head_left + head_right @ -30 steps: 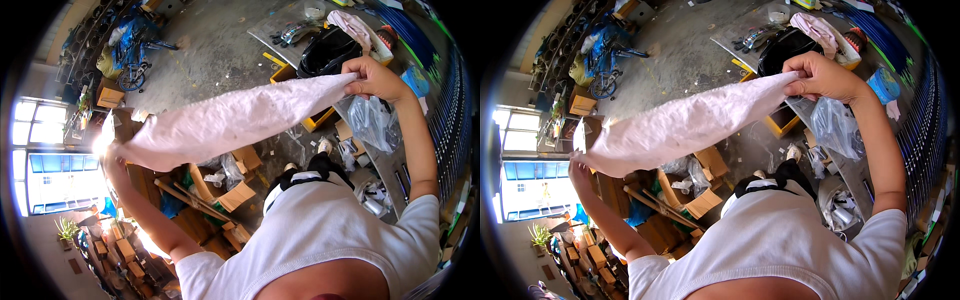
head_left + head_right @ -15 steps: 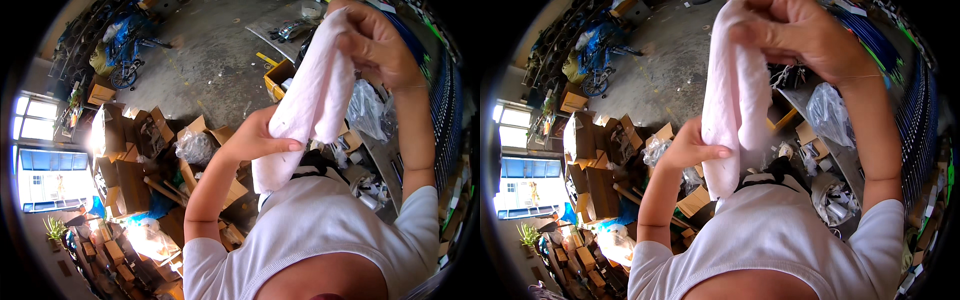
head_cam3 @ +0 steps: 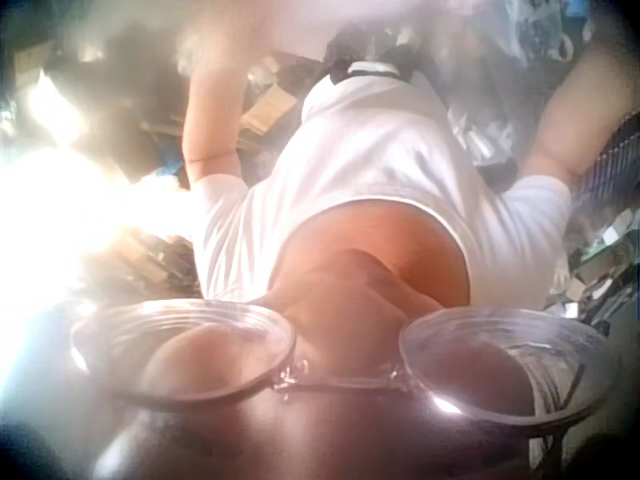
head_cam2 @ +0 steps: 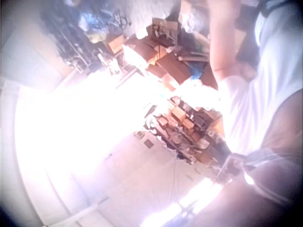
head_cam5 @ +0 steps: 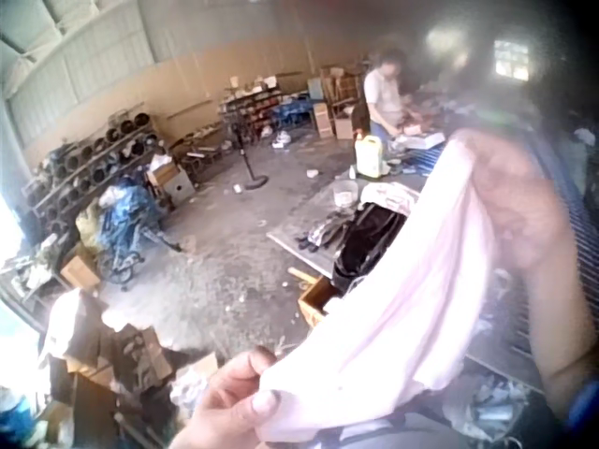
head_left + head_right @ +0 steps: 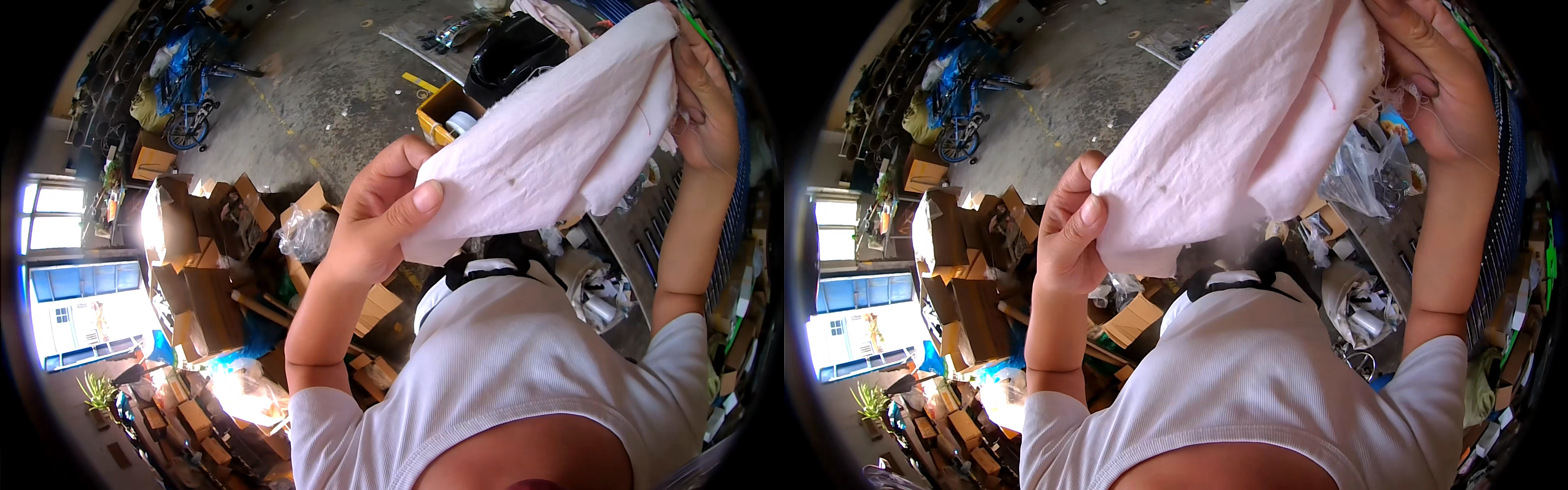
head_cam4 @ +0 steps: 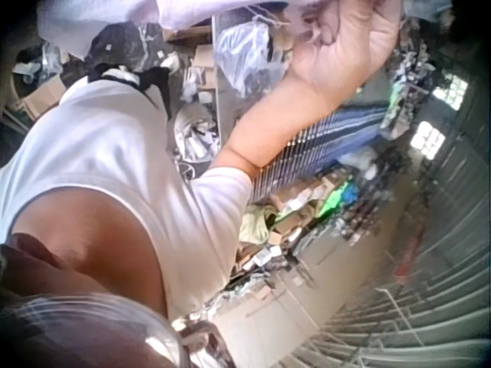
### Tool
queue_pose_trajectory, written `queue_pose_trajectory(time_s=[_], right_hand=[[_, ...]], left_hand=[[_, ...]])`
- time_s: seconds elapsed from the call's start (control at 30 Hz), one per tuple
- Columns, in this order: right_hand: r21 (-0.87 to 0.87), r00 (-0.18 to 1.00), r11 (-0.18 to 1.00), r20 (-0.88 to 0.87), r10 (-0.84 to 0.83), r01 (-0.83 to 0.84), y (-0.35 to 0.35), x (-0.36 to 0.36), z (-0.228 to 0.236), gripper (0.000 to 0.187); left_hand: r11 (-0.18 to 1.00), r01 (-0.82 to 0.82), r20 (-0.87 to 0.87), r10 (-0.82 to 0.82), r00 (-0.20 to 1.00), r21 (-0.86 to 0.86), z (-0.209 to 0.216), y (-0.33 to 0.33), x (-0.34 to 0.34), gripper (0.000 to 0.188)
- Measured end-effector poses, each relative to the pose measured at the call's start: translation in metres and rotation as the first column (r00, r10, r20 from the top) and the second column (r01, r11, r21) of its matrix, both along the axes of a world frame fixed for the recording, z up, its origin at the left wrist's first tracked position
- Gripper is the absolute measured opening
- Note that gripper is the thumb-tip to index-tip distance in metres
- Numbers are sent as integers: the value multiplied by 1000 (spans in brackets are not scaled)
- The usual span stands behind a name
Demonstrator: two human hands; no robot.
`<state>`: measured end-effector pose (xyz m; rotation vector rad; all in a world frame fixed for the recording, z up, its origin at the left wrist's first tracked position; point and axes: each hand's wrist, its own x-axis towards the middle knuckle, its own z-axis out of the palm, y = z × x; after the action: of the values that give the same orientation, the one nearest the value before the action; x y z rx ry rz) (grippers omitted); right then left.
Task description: The person uses scissors to cut a piece of pink fabric into smaller strips. They repeatedly fold the fabric, cut it, and then unfold it to inspect the result. The person also handles a roll of white tape and places the cut fabric pieces on a cluttered workbench.
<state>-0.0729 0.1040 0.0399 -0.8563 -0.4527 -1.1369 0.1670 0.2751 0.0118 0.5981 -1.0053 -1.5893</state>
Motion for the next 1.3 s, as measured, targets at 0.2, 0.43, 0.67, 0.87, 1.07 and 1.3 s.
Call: queue_pose_trajectory(time_s=[0.2, 0.43, 0.67, 0.87, 1.07, 1.3], right_hand=[[-318, 568, 781, -548, -614, 537, 38, -27, 49, 20], [-23, 907, 983, -383, -175, 180, 27, -17, 39, 18], [-4, 932, 999, -359, -46, 47, 6, -26, 33, 17], [-580, 582, 769, -538, -610, 269, 4, -39, 25, 30], [-957, -136, -28, 71, -988, -290, 31, -18, 23, 14], [-847, 58, 425, -431, -901, 318, -1, -49, 33, 23]], left_hand=[[981, -184, 93, 178, 980, 62, 1, -9, 13, 16], [899, -428, 348, 431, 832, -92, -5, 1, 42, 19], [878, -367, 818, 441, 370, -308, -12, 19, 83, 37], [824, -295, 823, 543, 167, -483, -17, 30, 119, 16], [825, -517, 841, 434, 322, -227, -14, 45, 131, 16], [885, -449, 957, 228, 179, -127, -28, 58, 145, 37]])
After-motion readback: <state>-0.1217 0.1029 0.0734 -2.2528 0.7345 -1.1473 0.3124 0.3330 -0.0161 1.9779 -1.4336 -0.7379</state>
